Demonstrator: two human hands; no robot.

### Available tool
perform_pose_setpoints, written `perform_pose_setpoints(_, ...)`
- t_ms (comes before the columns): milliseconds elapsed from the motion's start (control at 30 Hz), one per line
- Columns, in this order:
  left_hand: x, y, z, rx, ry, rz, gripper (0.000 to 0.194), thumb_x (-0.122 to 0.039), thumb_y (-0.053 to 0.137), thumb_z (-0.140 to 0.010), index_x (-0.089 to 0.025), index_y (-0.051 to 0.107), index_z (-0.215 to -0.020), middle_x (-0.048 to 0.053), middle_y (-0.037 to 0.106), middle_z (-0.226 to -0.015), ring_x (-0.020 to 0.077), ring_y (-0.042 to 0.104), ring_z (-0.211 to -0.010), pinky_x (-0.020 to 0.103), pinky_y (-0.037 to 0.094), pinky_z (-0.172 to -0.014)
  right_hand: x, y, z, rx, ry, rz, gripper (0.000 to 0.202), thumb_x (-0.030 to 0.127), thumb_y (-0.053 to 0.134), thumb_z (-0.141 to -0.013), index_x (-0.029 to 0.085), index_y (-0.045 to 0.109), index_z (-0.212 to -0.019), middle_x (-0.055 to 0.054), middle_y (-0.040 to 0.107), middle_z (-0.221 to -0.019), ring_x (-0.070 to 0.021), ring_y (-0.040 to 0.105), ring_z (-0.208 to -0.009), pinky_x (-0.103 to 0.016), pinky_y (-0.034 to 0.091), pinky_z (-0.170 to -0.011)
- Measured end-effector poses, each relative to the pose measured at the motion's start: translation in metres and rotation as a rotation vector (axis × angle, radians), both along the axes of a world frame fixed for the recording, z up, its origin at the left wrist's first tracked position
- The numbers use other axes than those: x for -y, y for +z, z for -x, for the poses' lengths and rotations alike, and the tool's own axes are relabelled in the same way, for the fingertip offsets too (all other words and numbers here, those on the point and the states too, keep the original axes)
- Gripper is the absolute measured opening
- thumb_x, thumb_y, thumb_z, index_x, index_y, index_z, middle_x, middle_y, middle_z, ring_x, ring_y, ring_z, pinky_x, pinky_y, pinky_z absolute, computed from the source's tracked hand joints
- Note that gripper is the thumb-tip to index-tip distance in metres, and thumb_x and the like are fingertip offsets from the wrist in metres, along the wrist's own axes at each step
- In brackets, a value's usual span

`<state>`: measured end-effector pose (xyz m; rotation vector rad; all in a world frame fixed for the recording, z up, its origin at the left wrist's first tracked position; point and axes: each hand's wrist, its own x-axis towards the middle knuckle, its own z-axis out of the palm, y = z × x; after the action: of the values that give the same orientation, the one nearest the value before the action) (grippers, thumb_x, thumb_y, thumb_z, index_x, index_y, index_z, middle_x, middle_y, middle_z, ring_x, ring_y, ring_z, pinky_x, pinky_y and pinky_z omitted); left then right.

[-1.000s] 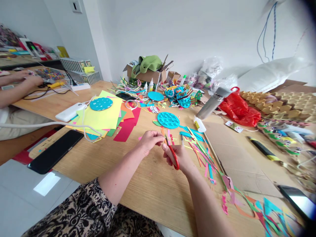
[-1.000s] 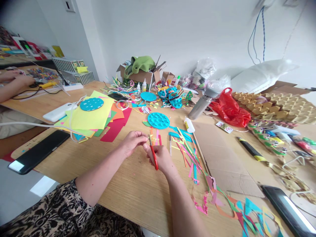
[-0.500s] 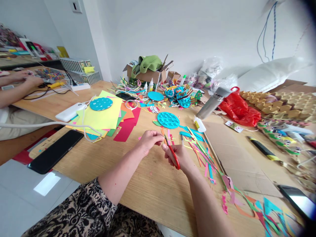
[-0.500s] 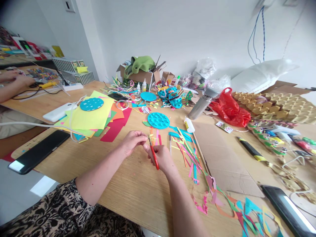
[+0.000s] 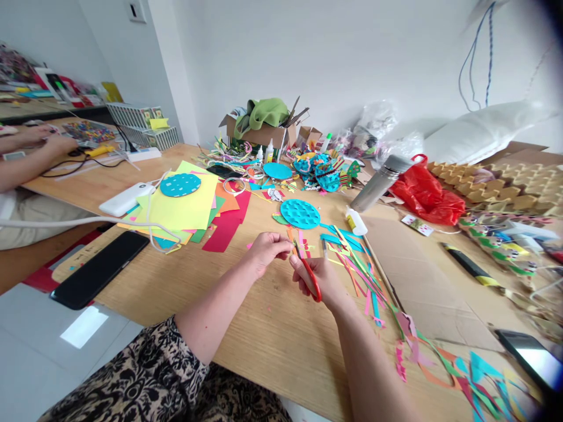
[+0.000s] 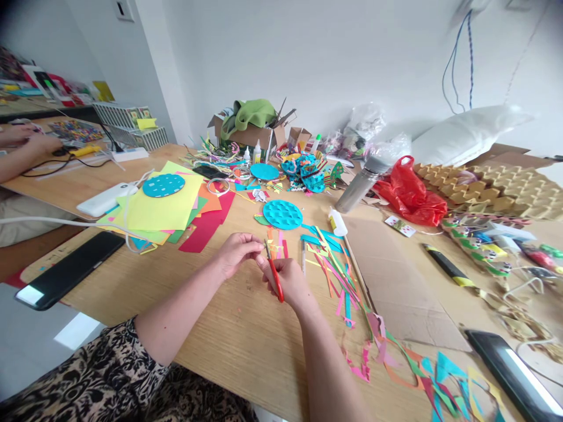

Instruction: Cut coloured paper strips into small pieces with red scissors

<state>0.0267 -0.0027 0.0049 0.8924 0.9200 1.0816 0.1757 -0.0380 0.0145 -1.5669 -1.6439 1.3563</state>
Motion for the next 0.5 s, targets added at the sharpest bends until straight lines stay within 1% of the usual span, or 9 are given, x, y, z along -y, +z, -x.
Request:
perform_pose_setpoints(267,0.0007,0.0023,-0.0002,-0.005,0.014,0.013,0.010,-0.019,0.066,-0.057,-0.012,0.060,-0.063,-0.001,0.056,-0.050,0.0082,0.051,-0.047,0.025,0.042,-0.056,0.0010,0.0056,0.0019,0.040,-0.012,0.011,0.051,0.061,0.058,-0.073,0.015,0.055,-0.052,0.001,0.049,-0.037,-0.0082,0.043,-0.032,-0.018,0.031,-0.033)
perform_pose_setpoints(500,0.0005,0.0024,0.0000,0.002,0.018,0.005,0.011,-0.019,0.067,-0.058,-0.012,0.060,-0.063,-0.001,0.056,-0.050,0.0084,0.051,-0.047,0.025,0.042,-0.056,0.0016,0.0065,0.0016,0.043,-0.009,-0.002,0.050,0.060,0.058,-0.073,0.015,0.055,-0.052,0.001,0.048,-0.038,-0.0082,0.043,-0.032,-0.018,0.031,-0.032)
